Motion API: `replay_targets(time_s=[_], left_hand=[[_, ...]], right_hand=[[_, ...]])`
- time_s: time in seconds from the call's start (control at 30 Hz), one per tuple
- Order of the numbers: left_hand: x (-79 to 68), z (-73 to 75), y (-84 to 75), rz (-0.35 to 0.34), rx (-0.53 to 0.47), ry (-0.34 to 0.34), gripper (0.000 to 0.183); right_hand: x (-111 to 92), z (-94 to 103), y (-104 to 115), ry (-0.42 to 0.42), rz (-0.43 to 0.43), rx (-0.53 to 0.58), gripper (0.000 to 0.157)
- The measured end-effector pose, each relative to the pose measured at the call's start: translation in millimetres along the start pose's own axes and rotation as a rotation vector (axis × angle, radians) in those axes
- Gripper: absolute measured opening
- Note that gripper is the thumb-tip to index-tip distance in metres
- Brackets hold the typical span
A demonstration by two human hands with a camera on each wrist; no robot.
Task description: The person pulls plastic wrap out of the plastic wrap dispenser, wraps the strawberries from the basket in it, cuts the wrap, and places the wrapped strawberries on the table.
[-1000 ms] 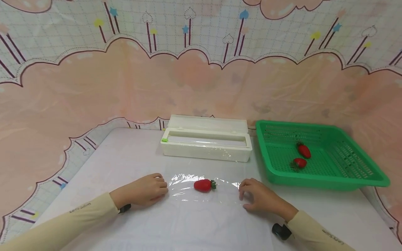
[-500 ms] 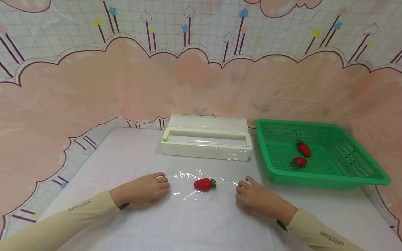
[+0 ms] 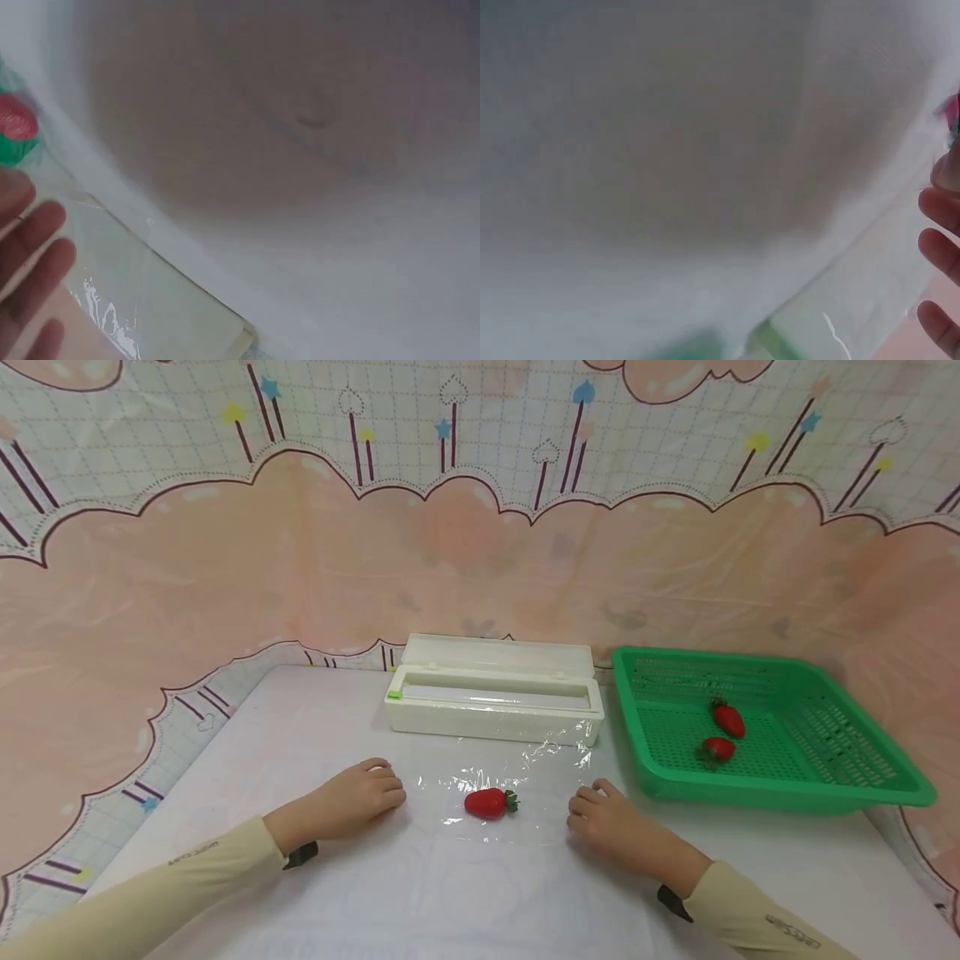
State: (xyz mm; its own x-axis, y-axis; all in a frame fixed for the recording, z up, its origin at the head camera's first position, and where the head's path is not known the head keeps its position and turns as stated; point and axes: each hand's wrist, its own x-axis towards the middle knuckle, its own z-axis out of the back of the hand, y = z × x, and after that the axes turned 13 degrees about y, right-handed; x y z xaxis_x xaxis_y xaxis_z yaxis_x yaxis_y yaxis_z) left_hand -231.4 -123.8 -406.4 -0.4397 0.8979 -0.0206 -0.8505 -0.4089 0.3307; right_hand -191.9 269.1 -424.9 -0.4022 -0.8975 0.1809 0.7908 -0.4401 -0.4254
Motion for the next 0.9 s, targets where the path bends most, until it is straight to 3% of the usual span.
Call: replay_targets(time_s=[0.13, 0.2, 0.3, 0.4, 0.6, 0.9], left_hand=[[1.6, 4.6, 0.3, 0.159, -0.099, -0.072, 0.007], [3.4, 5.3, 0.0, 0.24, -0.146, -0.091, 0.008], [6.8, 4.0, 0.5, 0.345, -0.217, -0.085, 0.008], [10.0, 1.0, 1.7, 0.408, -0.28, -0.056, 0.009], [17.3, -8.1, 7.4, 0.429, -0.32, 0.032, 0.009], [22.9, -14.0, 11.8, 0.406, -0.298, 0.083, 0.011]], right_hand=[[0, 10.0, -5, 0.019, -0.086, 0.044, 0.005], [2, 14.9, -6, 0.053, -0.147, 0.052, 0.024], [6, 19.5, -5, 0.083, -0.244, 0.055, 0.021], [10, 19.9, -4, 0.119, -0.323, 0.056, 0.02], [18, 15.2, -4, 0.233, -0.4, 0.024, 0.015], [23, 14.4, -8, 0.285, -0.419, 0.013, 0.014]])
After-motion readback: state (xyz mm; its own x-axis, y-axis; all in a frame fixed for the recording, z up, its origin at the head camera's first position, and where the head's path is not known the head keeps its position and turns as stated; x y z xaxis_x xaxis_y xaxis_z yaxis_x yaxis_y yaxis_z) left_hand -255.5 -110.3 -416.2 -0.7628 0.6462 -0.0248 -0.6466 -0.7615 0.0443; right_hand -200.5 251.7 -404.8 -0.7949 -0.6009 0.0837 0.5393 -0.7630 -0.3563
